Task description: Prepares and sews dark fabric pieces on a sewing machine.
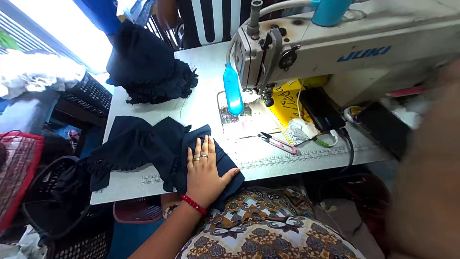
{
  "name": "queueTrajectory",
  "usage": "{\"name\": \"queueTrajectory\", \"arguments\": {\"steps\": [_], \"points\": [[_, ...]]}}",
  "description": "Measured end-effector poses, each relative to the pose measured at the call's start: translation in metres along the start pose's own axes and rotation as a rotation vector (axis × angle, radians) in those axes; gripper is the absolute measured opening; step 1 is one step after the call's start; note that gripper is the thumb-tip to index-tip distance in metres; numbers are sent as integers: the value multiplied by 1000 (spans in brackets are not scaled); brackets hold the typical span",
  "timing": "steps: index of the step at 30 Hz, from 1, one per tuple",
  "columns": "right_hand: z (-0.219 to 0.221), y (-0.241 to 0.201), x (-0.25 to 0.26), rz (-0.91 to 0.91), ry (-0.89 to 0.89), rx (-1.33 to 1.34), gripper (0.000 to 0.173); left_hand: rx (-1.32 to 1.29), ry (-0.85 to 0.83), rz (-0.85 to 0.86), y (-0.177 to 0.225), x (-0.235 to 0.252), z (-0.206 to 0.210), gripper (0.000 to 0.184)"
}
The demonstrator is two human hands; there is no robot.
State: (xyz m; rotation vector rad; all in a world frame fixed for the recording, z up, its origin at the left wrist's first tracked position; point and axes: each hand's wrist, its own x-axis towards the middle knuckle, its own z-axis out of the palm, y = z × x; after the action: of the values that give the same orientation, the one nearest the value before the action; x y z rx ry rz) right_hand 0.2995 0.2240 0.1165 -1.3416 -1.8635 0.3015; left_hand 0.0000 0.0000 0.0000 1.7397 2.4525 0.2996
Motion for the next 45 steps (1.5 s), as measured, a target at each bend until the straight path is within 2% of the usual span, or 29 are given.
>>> {"name": "queueTrajectory", "arguments": {"steps": [2,4,7,11,15,19,27,31,33,36,37,39,41,43,45], "points": [[47,2,-61,-287,-294,53,34,-3,-12,-21,3,-1,-1,114],[90,-6,-101,-463,-457,-38,40,2,-38,-22,8,-2,-1,112],[119,-8,-115,-563,-453,-177,34,8,-57,15,21,-5,3,108],[122,-10,-104,-670,-400,-263,24,20,-104,54,32,-6,7,103],[121,-35,-111,-599,-438,-290,20,12,-90,41,30,-6,5,105],[133,-54,-131,-686,-458,-249,30,34,-55,44,31,-8,8,108],[165,-67,-116,-611,-462,-192,33,55,-92,40,30,-7,6,109],[156,-56,-110,-473,-410,-118,35,42,-154,48,32,-9,3,112],[143,-52,-104,-372,-448,-173,38,-1,-141,107,33,-11,5,113],[132,-38,-96,-360,-469,-337,35,-267,-153,268,40,-11,5,98],[132,-34,-95,-383,-454,-347,33,-409,-150,314,40,-8,2,86],[126,-33,-97,-466,-390,-282,31,-575,-22,387,34,2,-9,53],[113,-46,-110,-553,-335,-145,30,-542,136,405,12,13,-29,30],[104,-64,-131,-641,-372,41,29,-434,246,341,-28,18,-55,27],[107,-80,-146,-712,-448,158,26,-332,286,257,-68,21,-81,34]]}}
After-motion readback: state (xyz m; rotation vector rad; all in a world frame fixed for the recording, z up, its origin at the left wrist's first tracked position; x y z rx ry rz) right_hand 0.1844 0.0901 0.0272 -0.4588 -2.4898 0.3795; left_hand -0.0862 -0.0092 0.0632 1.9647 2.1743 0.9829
